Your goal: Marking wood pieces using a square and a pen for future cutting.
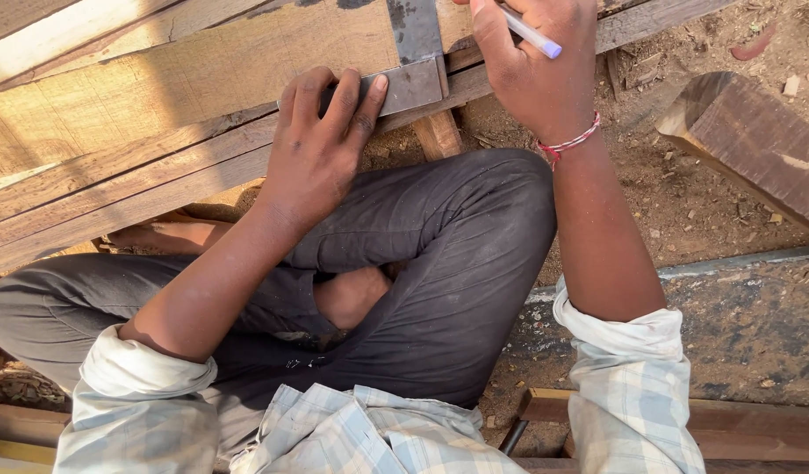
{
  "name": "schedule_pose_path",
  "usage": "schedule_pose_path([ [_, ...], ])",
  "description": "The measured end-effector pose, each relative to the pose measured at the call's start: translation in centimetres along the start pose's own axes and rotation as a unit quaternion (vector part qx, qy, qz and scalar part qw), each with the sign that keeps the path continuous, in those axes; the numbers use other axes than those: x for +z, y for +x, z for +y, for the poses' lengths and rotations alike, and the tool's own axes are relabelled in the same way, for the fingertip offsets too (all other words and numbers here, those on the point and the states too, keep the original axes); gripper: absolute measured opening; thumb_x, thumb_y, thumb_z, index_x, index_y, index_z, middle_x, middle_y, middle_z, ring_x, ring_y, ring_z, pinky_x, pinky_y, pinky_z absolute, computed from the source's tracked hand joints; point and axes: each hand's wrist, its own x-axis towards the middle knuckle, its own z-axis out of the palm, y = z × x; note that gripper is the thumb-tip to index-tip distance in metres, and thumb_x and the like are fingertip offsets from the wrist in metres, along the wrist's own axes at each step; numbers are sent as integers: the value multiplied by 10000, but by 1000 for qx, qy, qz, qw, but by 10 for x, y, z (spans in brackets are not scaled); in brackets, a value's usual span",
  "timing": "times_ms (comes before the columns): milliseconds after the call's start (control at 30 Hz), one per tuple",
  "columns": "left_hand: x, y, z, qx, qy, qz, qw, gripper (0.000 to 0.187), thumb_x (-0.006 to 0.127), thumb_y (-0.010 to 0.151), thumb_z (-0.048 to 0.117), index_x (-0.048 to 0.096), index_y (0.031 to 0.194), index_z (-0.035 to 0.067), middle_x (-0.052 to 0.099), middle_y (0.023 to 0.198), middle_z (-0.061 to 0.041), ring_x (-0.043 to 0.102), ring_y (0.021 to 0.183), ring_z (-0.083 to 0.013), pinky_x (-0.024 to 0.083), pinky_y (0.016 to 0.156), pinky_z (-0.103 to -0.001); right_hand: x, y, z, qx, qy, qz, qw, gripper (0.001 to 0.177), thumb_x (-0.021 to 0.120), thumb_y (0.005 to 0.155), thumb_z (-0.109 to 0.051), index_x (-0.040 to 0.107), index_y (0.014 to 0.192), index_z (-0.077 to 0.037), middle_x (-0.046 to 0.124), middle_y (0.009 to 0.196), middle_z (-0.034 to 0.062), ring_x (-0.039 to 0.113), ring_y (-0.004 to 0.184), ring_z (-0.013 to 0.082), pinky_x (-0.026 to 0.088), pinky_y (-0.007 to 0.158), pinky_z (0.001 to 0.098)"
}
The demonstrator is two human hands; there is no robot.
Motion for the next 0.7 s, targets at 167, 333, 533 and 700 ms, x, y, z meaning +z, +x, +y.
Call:
schedule_pose_path([
  [167,-1,1,1,-2,8,0,1000,600,665,943,98,581,1531,6,481,1418,-151,491,1265,-340,447,1117,-522,-1,-2,12,78,-80,-70,991,292,692,1156,-180,706,918,-11,610,709,104,575,619,256,448,630,408],
  [333,2,-2,-1,-2,7,-1,1000,593,677,951,94,585,1532,18,488,1409,-151,493,1261,-340,452,1103,-517,-47,-7,-43,44,-75,-188,978,171,634,1005,-91,798,1026,-48,739,857,130,672,684,256,524,642,365],
  [533,-23,-34,-14,-45,-51,19,997,566,699,963,30,578,1516,34,524,1381,-163,496,1281,-358,446,1087,-523,-66,-28,-50,76,-54,-107,990,269,534,1166,-175,695,1299,-6,766,1132,143,762,944,207,596,812,339],
  [700,-63,-93,-40,-126,-95,-8,988,663,650,843,-113,587,1495,-11,539,1384,-180,499,1295,-405,433,1102,-520,-10,-14,-56,52,-114,-115,985,335,510,1202,-314,627,1364,-45,791,1066,111,766,963,261,565,885,418],
])
